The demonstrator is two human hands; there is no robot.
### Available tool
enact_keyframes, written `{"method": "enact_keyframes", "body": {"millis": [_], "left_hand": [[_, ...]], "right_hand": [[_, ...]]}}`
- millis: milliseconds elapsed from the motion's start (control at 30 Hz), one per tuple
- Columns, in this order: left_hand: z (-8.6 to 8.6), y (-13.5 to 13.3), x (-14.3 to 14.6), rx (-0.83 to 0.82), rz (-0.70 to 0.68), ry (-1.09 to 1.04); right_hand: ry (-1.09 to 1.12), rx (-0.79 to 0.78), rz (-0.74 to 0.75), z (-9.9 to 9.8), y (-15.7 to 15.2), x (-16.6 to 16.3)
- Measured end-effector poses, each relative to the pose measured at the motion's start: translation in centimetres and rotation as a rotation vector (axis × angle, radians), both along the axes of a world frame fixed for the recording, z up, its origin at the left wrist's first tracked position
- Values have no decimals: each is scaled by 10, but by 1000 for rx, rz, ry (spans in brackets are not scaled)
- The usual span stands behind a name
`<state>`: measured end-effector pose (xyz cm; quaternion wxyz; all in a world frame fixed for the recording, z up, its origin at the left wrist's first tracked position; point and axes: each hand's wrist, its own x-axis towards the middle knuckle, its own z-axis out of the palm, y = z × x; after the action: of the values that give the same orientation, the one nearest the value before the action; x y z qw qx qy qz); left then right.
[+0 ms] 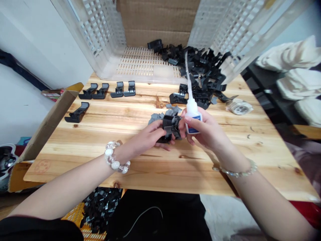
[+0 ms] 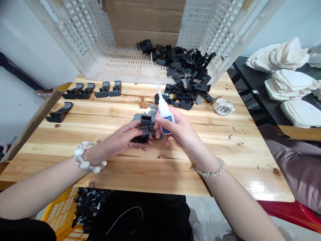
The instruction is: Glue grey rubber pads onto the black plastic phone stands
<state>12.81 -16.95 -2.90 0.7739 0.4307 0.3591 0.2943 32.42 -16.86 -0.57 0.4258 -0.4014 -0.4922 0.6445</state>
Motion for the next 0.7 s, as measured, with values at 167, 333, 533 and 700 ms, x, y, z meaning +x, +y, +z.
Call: {"method": "enact_keyframes", "body": {"millis": [167,333,533,700], "left_hand": [[1,0,0,19,-13,24],[4,0,4,17,5,100],[3,-1,4,13,-16,131],[1,-1,3,20,-59,107]], "right_hand": [[-250,144,-10,-7,2,-2],[-528,408,46,-16,1,-5],[-667,608,-75,-16,3,-5],[-622,554,-164,-13,6,-1]]}}
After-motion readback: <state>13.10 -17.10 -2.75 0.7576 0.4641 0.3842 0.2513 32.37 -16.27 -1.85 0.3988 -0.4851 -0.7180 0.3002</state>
